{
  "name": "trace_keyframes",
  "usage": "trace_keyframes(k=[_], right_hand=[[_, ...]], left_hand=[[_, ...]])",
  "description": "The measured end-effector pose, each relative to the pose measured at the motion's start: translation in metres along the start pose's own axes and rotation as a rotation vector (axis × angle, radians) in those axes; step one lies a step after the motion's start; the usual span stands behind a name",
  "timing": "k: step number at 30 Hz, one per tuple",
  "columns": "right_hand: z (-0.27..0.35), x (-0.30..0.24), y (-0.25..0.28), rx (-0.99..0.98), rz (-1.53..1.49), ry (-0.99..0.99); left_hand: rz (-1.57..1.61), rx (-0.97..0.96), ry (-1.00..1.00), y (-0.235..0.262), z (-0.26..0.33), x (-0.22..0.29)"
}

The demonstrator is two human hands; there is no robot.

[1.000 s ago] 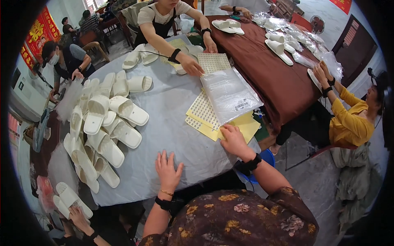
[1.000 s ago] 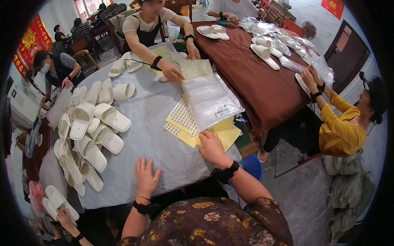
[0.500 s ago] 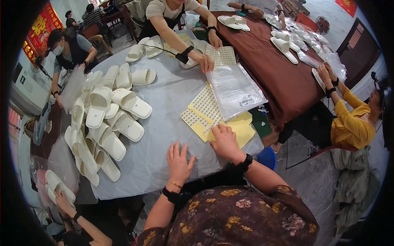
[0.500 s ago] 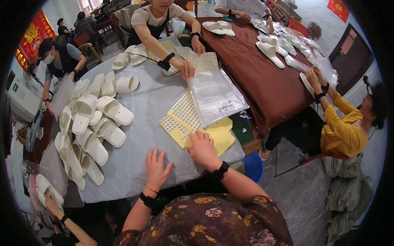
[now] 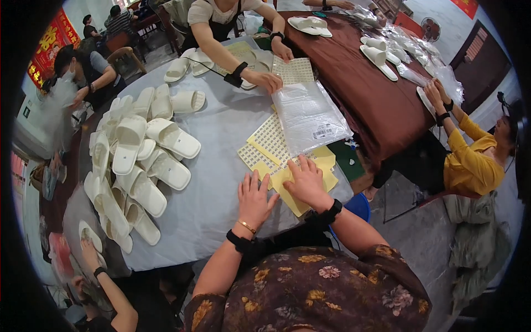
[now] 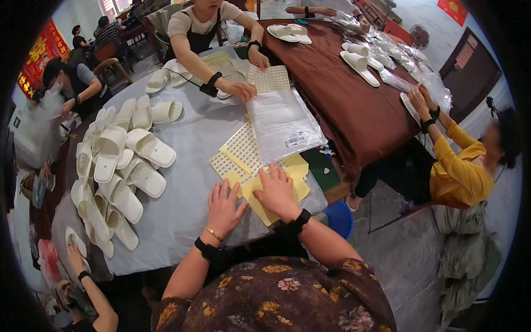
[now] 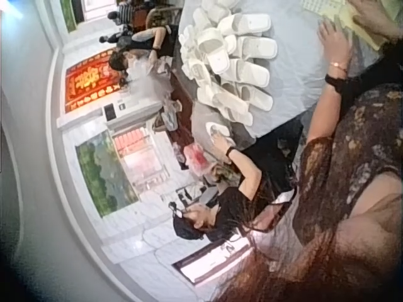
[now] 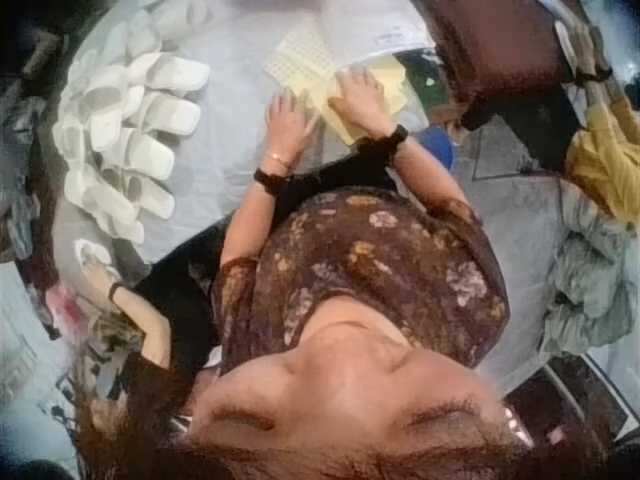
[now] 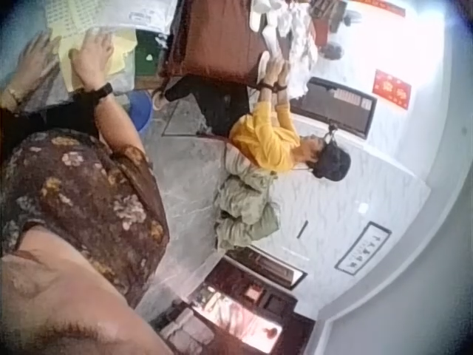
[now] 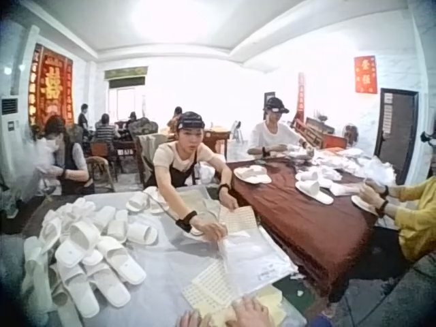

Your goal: Peeling small circular labels from a yellow sheet and applying them to the soles of white house slippers.

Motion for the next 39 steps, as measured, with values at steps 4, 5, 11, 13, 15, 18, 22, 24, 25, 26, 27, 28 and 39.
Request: trace_keyframes(k=[4,5,11,13,15,18,22,24,25,26,27,28,39], right_hand=[[-0.005,0.002,0.005,-0.002,0.032,-0.029],[-0.006,0.002,0.006,0.003,0.027,-0.028],[-0.014,0.004,0.011,0.057,0.042,-0.066],[-0.013,0.005,0.013,0.058,0.023,-0.057],[-0.012,0.009,0.018,0.088,-0.027,-0.042],[-0.01,0.018,0.027,0.233,-0.071,0.043],[-0.036,0.047,0.03,0.093,-0.451,0.009],[-0.048,0.055,0.035,0.117,-0.589,0.042],[-0.052,0.06,0.038,0.151,-0.625,0.013],[-0.058,0.065,0.039,0.165,-0.668,-0.057],[-0.06,0.07,0.042,0.148,-0.672,-0.053],[-0.064,0.071,0.042,0.143,-0.672,-0.05],[-0.056,0.118,0.077,0.172,-0.43,-0.223]], left_hand=[[-0.073,-0.045,-0.008,-0.004,-0.02,-0.005],[-0.065,-0.062,-0.007,-0.004,-0.024,-0.007],[-0.057,-0.067,-0.011,0.001,-0.031,-0.016],[-0.025,-0.035,-0.029,0.007,-0.019,-0.02],[0.003,-0.017,-0.054,0.012,-0.004,-0.026],[0.026,-0.033,0.004,0.018,0.022,-0.039],[0.098,0.03,0.087,0.027,0.055,-0.052],[0.14,0.066,0.105,0.029,0.068,-0.057],[0.156,0.097,0.112,0.029,0.074,-0.058],[0.172,0.13,0.119,0.03,0.079,-0.06],[0.172,0.13,0.124,0.029,0.084,-0.061],[0.172,0.141,0.128,0.028,0.088,-0.062],[0.145,0.204,0.166,0.02,0.106,-0.065]])
Point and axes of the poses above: each hand's wrist, its own z-axis away from the middle knuckle, its own y-axis out of the back of the hand, x = y × z, the point moved 4 cm from there along -z, towards the middle knuckle, and after that the axes turned 12 degrees about -x, right-handed, at the moved point
